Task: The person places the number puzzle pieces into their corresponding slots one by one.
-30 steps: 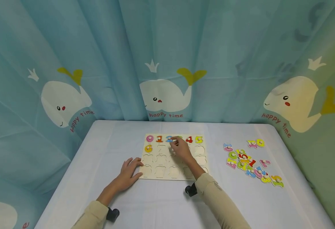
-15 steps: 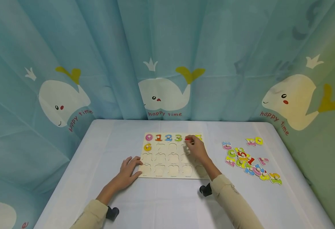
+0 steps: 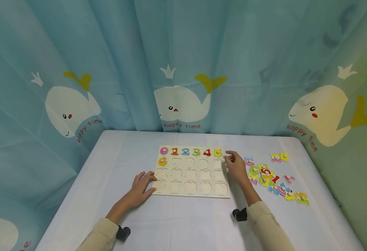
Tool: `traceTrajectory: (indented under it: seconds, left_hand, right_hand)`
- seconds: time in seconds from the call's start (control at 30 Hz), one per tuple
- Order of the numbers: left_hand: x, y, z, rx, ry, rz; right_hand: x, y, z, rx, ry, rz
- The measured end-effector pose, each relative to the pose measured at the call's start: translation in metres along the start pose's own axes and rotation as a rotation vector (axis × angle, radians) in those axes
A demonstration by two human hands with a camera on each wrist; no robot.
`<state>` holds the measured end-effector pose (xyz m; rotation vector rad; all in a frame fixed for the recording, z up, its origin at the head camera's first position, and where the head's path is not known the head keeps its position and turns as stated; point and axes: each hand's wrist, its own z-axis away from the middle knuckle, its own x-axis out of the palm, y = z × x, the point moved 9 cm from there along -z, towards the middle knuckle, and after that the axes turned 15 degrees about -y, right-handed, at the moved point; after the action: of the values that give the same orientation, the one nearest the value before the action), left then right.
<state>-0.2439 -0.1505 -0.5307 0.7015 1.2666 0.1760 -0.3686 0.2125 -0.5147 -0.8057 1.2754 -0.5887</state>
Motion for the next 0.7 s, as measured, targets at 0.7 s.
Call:
traceTrajectory:
  seconds: [0.7]
  left_hand:
    - [0.000, 0.001, 0.000, 0.015, 0.007, -0.002]
  right_hand:
    - [-0.134, 0.079, 0.063, 0.197, 0.259, 0.221]
